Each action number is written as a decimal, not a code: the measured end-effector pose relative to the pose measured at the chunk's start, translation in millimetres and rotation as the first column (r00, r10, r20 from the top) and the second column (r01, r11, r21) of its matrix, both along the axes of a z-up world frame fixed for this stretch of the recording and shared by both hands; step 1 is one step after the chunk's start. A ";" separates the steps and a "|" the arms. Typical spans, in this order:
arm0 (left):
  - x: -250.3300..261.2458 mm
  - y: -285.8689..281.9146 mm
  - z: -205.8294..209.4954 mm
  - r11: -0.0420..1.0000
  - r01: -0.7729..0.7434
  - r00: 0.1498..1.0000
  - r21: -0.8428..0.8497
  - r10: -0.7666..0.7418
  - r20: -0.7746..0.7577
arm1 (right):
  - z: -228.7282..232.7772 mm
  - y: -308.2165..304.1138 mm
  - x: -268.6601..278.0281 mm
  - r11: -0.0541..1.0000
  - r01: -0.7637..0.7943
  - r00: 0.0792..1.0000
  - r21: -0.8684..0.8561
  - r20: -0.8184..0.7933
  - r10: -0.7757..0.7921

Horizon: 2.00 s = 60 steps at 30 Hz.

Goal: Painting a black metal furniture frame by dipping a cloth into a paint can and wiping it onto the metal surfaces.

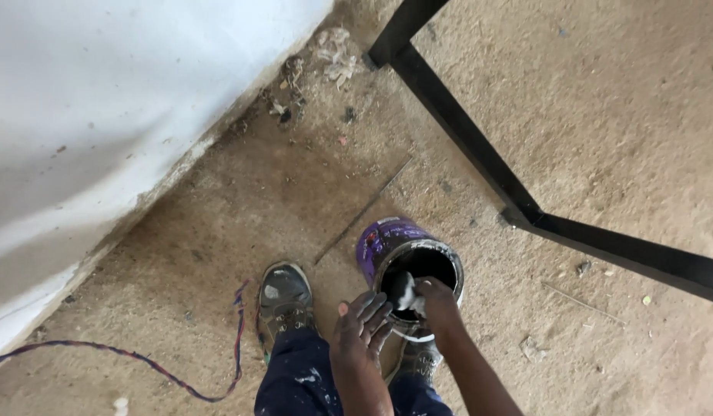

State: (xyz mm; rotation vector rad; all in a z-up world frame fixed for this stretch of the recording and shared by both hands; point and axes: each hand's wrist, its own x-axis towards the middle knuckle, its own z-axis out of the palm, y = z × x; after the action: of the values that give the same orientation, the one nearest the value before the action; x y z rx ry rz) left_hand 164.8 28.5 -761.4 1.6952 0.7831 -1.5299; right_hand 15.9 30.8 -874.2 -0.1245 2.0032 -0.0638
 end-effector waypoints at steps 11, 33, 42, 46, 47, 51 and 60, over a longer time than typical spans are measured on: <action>0.5 8.3 -2.3 0.997 0.007 0.998 -0.076 -0.002 0.068 | 50.5 -27.3 -1.7 0.999 -0.038 0.983 0.025 0.179 0.033; 1.8 5.7 -3.5 0.985 0.163 0.986 -0.059 -0.160 0.052 | 31.5 -7.1 -6.7 0.987 0.097 0.992 -0.129 -0.064 -0.106; -37.8 36.7 -84.3 0.797 0.599 0.801 -0.079 -0.598 0.036 | 28.8 -17.0 -54.7 0.849 -0.104 0.986 -0.519 -0.165 0.019; -40.6 34.8 -74.2 0.792 0.596 0.802 -0.128 -0.593 0.067 | 9.8 -13.1 -57.5 0.854 -0.080 0.997 -0.515 -0.022 0.080; -39.5 28.5 -64.9 0.826 0.555 0.830 -0.098 -0.558 -0.006 | 13.1 -16.5 -52.2 0.869 -0.129 0.991 -0.477 -0.022 0.135; -42.2 20.1 -52.0 0.817 0.573 0.820 -0.065 -0.573 0.016 | 11.4 -15.2 -54.8 0.815 -0.017 0.995 -0.579 0.070 0.070; -64.5 5.1 -59.4 0.855 0.426 0.901 -0.296 -0.432 0.048 | -8.1 -28.9 -92.7 0.760 0.029 0.998 -0.649 0.067 0.019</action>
State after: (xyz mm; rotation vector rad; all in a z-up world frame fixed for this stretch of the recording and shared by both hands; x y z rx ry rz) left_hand 100.3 33.7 -820.8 1.6918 0.1576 -1.8573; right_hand -76.8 1.8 -882.4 -0.5573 1.8293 -0.7691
